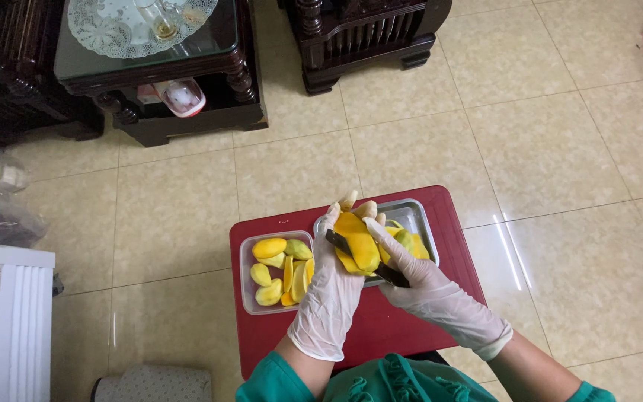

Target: Peeling and slicing mangoes with a knife and placing them into a tray

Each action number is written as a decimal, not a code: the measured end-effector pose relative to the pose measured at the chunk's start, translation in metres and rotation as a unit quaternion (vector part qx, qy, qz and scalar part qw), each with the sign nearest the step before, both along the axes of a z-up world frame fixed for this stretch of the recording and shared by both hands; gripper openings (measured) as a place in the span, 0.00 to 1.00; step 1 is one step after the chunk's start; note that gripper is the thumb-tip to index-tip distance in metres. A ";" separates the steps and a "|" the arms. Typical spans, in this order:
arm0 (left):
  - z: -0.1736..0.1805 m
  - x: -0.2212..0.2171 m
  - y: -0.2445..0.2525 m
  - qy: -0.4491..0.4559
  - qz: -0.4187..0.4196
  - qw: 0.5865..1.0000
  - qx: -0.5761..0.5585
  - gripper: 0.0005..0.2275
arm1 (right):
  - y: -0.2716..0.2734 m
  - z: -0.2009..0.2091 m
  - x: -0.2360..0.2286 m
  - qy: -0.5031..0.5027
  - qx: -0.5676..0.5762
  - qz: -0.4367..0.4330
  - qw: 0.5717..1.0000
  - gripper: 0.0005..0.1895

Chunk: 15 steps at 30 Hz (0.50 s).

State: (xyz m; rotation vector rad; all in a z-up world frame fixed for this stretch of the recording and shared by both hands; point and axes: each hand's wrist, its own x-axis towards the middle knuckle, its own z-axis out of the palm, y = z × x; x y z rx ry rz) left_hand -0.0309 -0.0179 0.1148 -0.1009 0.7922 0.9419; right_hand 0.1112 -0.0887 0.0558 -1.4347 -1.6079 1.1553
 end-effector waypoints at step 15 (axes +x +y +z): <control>-0.039 0.020 0.025 -0.007 -0.020 0.997 0.068 0.12 | 0.049 0.059 -0.029 0.272 -0.207 -0.274 0.899 0.53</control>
